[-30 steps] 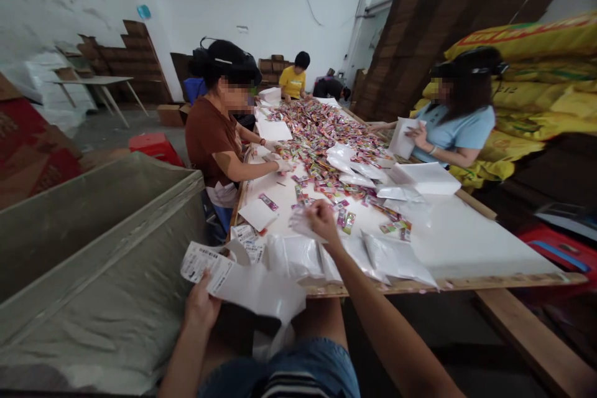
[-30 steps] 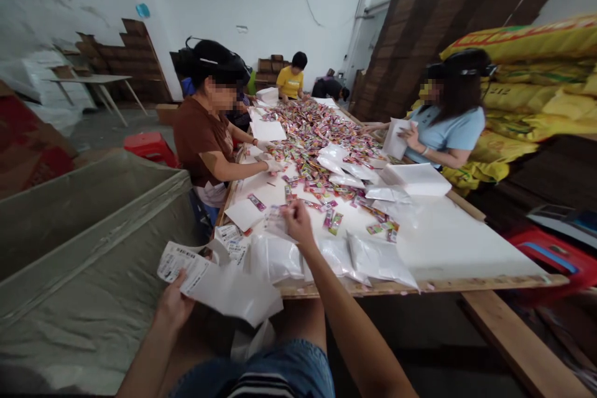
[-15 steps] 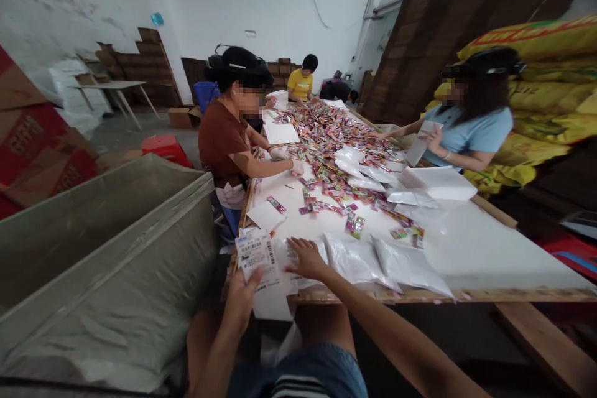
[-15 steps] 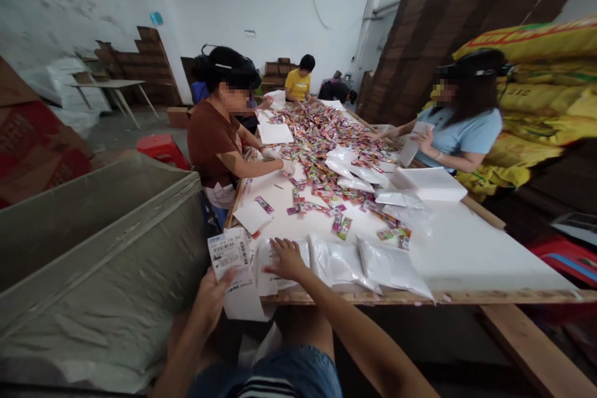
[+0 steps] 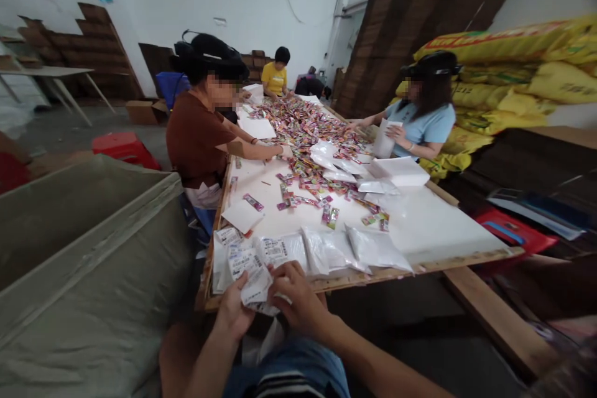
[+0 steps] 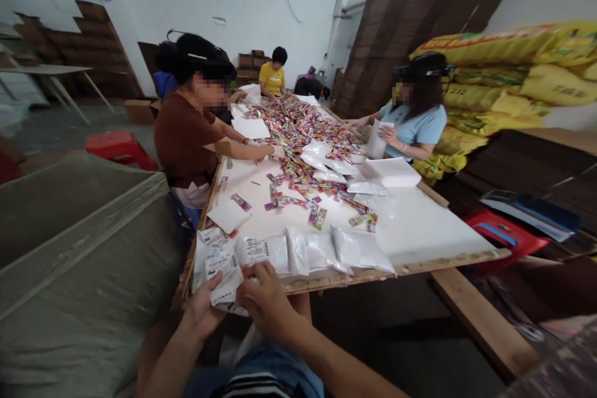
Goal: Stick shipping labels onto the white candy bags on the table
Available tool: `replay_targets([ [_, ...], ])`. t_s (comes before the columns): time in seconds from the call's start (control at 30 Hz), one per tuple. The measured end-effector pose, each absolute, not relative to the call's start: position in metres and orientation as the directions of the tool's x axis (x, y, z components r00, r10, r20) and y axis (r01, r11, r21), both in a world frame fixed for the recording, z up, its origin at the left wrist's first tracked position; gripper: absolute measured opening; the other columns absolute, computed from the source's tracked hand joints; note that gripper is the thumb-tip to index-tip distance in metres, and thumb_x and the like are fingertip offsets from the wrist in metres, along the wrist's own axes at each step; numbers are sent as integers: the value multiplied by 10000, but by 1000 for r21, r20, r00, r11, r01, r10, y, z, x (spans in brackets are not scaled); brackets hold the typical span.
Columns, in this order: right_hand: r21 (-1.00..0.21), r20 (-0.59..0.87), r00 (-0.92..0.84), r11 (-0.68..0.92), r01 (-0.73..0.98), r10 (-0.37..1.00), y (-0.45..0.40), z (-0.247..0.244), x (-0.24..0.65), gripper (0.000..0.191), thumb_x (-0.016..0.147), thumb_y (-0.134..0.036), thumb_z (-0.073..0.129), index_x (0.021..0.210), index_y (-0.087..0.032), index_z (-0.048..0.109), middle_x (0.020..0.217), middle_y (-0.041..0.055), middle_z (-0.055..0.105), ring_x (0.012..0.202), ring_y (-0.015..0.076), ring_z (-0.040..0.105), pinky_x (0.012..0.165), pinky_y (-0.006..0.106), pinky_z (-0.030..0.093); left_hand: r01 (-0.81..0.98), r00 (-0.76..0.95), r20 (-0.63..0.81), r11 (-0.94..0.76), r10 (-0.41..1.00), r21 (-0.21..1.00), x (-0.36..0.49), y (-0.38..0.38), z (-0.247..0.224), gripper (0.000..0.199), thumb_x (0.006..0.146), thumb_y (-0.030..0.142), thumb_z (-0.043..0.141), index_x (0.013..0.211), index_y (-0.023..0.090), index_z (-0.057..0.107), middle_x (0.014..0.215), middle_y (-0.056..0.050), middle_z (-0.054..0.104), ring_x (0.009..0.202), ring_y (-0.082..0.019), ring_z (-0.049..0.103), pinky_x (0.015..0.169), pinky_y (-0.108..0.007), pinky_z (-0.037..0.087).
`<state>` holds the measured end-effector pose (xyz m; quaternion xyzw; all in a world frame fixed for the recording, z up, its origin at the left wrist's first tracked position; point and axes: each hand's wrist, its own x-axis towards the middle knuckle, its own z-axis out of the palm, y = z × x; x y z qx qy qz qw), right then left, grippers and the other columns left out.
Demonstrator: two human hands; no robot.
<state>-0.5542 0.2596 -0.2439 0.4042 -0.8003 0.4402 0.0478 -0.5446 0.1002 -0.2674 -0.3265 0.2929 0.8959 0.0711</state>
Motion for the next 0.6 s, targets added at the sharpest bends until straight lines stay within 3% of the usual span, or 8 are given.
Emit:
replay_targets([
  [0.07,-732,462,-711,225,-643,-530,281,-224,-570,119,890,-285,508,818,-216,573,933,57,563,941,199,512,824,357,441,-200,-688,-669,-813,-281,547,-552,93,-282,496,834,142,481,1327,101,442,1247,-179,607,1162,-266,560,843,-348,544],
  [0.13,-791,497,-797,199,-579,-345,309,-208,-603,180,923,-351,438,849,-221,537,865,39,556,854,180,534,783,332,450,-125,-606,-675,-787,-421,604,-556,80,-293,551,861,135,437,1395,227,341,1431,-98,453,1271,-213,456,832,-274,535],
  [0.2,-816,462,-881,339,-468,-103,338,-208,-646,272,950,-407,326,910,-215,514,827,34,546,773,170,536,725,315,453,-102,-581,-669,-774,-463,625,-559,68,-297,564,878,129,399,1412,271,287,1504,-59,343,1317,-176,391,816,-227,526],
  [0.27,-747,347,-938,599,-288,-17,357,-228,-683,334,945,-430,288,970,-191,520,834,49,566,751,176,544,708,318,452,-106,-584,-665,-769,-465,631,-559,61,-295,540,870,127,425,1392,231,333,1493,-91,356,1302,-182,412,796,-212,529],
  [0.33,-623,227,-973,763,-174,-36,366,-261,-705,338,899,-443,398,1002,-160,553,872,84,604,822,213,564,774,364,444,-127,-614,-656,-765,-439,631,-556,62,-289,501,840,130,490,1334,184,429,1402,-136,479,1232,-222,497,795,-262,548],
  [0.4,-531,204,-977,831,-166,-65,368,-298,-709,388,841,-436,510,1081,-138,571,1022,144,617,996,278,545,894,444,389,-157,-667,-634,-757,-392,634,-552,67,-284,449,817,154,540,1264,162,511,1222,-148,630,1098,-257,604,803,-355,564],
  [0.5,-314,236,-931,884,-345,-279,367,-343,-697,505,861,-448,485,1271,-155,503,1309,165,507,1237,296,412,1041,475,256,-159,-719,-584,-729,-377,666,-547,77,-281,402,823,188,542,1225,169,542,1000,-118,721,944,-251,674,831,-419,556],
  [0.6,-146,170,-860,851,-504,-480,366,-365,-685,618,873,-521,444,1382,-173,406,1428,140,405,1339,286,308,1102,459,176,-169,-715,-564,-681,-412,712,-545,85,-278,387,819,192,552,1206,178,547,970,-100,728,942,-240,675,867,-416,540],
])
